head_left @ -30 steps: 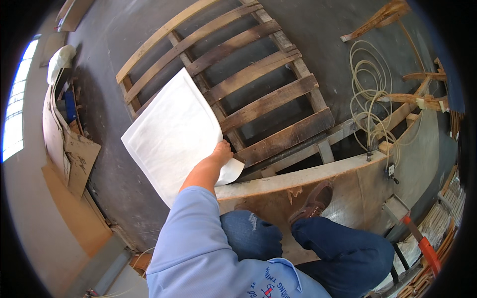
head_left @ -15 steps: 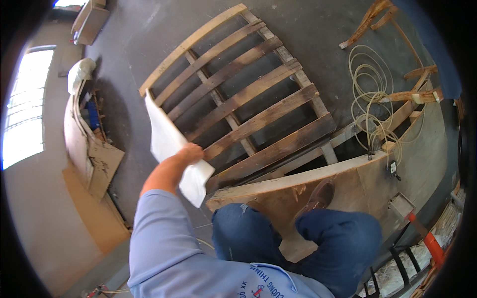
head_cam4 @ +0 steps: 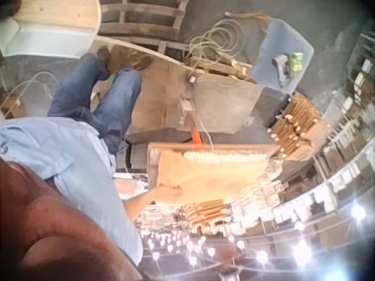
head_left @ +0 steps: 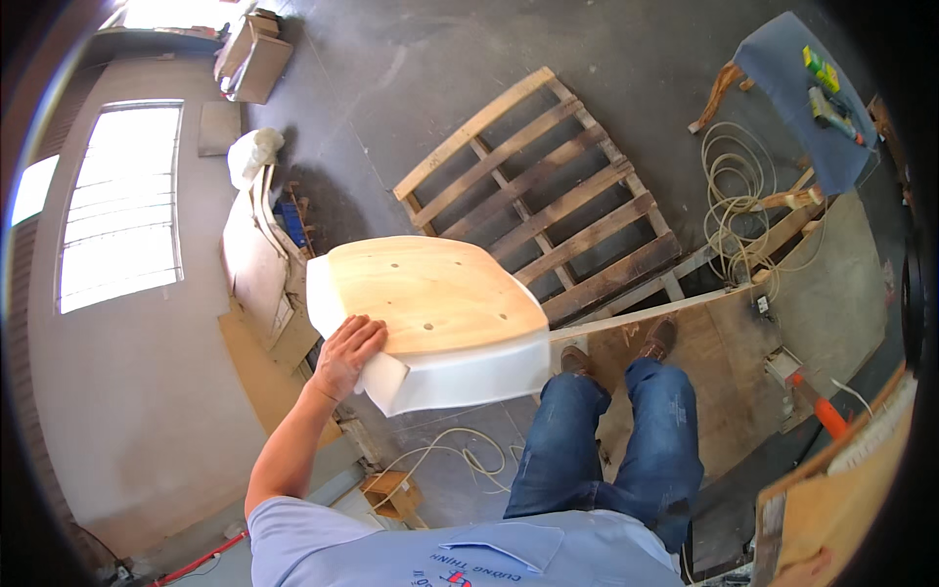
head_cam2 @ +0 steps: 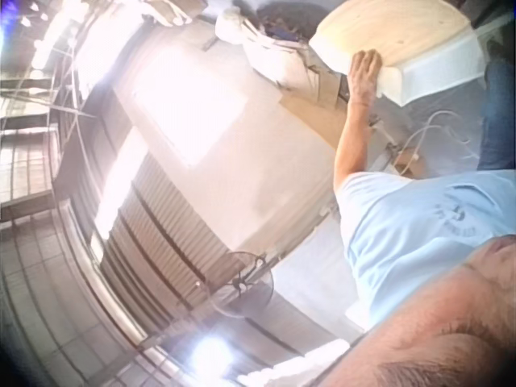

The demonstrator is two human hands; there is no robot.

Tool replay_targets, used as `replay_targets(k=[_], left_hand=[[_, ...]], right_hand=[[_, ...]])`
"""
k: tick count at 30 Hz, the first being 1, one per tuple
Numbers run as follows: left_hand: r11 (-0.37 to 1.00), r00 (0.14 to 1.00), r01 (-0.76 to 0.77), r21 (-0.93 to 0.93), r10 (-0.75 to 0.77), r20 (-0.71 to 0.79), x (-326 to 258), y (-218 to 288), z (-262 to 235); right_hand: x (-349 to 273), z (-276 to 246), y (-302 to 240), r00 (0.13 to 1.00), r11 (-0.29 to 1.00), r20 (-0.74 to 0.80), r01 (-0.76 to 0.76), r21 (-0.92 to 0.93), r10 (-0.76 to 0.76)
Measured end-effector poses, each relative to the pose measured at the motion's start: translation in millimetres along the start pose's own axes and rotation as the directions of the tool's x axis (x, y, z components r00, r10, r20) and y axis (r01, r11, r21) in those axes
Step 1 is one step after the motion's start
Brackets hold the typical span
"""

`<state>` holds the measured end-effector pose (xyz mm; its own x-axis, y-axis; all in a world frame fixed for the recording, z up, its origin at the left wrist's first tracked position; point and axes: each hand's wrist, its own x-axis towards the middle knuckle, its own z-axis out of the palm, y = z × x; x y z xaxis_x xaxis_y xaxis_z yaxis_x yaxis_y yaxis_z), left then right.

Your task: The person upholsters chair seats by stretching fabric over a foam-covered base and securing it with a staple gun. They repeatedly handle fabric pieces, align them on the seat, and fasten the edges while working at a station in a factory.

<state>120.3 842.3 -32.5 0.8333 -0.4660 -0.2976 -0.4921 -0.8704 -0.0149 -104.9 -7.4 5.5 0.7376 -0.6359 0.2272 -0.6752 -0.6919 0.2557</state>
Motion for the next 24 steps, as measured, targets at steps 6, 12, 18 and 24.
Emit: replay_targets(k=[6,12,18,24], left_hand=[[0.992,0.992,-0.123,-0.032,0.122,-0.040,-35,53,-149],[0.954,0.953,-0.299,0.017,0.299,-0.036,-56,95,-253],[0.922,0.923,-0.384,0.045,0.385,-0.008,-50,132,-305],[0.929,0.933,-0.355,0.103,0.360,-0.025,-53,182,-333]], right_hand=[[12,36,-22,0.888,0.849,0.173,-0.458,0.263,0.425],[15,26,-66,0.915,0.851,0.072,-0.397,0.344,0.397],[15,10,-83,0.914,0.853,0.058,-0.396,0.340,0.401],[13,14,-73,0.930,0.840,0.013,-0.337,0.426,0.367]])
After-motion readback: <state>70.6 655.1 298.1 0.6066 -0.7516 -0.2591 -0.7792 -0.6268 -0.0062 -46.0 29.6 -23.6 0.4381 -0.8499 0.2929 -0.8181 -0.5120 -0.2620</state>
